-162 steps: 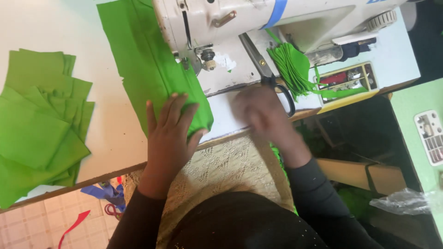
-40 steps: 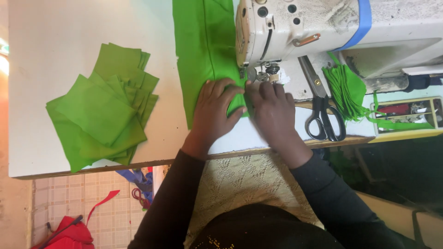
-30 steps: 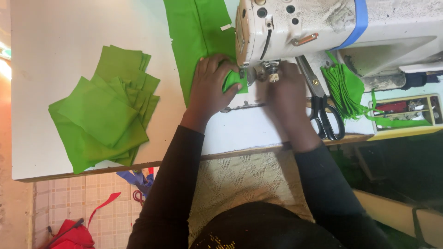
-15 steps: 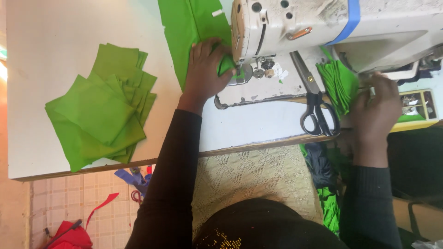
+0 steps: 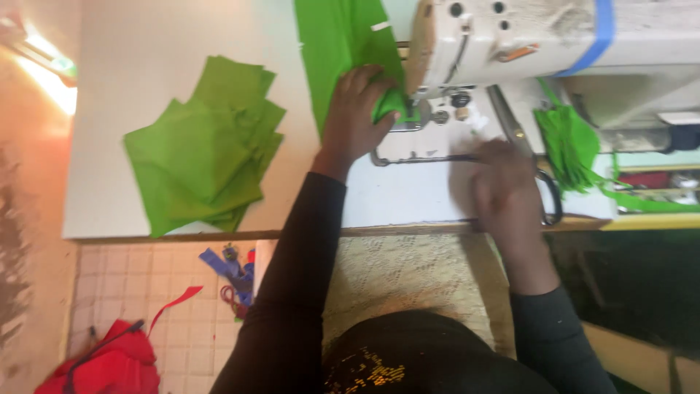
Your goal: Folding and stacking small green fabric squares on a sewing workstation table
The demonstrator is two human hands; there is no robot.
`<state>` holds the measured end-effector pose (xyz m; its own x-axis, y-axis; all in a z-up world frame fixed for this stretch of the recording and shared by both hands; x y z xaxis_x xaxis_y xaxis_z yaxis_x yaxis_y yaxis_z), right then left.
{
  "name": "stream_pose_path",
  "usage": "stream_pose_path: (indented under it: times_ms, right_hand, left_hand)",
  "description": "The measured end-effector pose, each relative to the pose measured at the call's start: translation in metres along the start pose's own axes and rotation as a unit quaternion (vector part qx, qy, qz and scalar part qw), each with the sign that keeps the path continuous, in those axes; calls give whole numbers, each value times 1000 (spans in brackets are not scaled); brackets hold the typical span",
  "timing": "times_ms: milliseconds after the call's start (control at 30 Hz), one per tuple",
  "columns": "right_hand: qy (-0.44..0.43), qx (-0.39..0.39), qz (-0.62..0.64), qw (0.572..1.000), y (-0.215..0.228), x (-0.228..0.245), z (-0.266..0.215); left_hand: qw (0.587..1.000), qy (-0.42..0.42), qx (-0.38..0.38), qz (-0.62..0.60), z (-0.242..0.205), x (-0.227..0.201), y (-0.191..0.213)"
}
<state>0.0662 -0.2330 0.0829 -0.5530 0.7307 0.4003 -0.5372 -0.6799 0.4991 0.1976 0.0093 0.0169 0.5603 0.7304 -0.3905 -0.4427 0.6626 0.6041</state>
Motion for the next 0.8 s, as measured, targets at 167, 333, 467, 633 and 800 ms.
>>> stream_pose_path:
  times_ms: [167,333,467,633,800]
  right_hand:
    - [79,60,-31,995,-47,10,-41]
    - [87,25,-63,994,-49,7,-44]
    - [93,26,-81,992,-49,5,-46]
    - [109,15,-96,989,-50,6,-47]
    - [111,11,-96,989,-49,5,-48]
  left_hand:
    - [975,106,-189,43,-33,22,45]
    - [897,208,-313,234,-100,65,172]
    - [809,396,-282,329,-153,92,264]
    - [806,465,-220,293,-179,116,262]
    - [816,425,-261,293,-167,106,265]
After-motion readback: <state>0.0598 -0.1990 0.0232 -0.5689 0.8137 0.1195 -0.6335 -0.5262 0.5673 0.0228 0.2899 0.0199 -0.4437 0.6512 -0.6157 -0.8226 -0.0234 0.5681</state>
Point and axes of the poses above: each hand's wrist, its own z-axis towards the middle knuckle, its own y-axis out of the back of the hand, x = y × z, the point moved 6 cm from there along z, towards the middle knuckle, and after that the axes turned 14 degrees about -x, right-handed, at the moved point
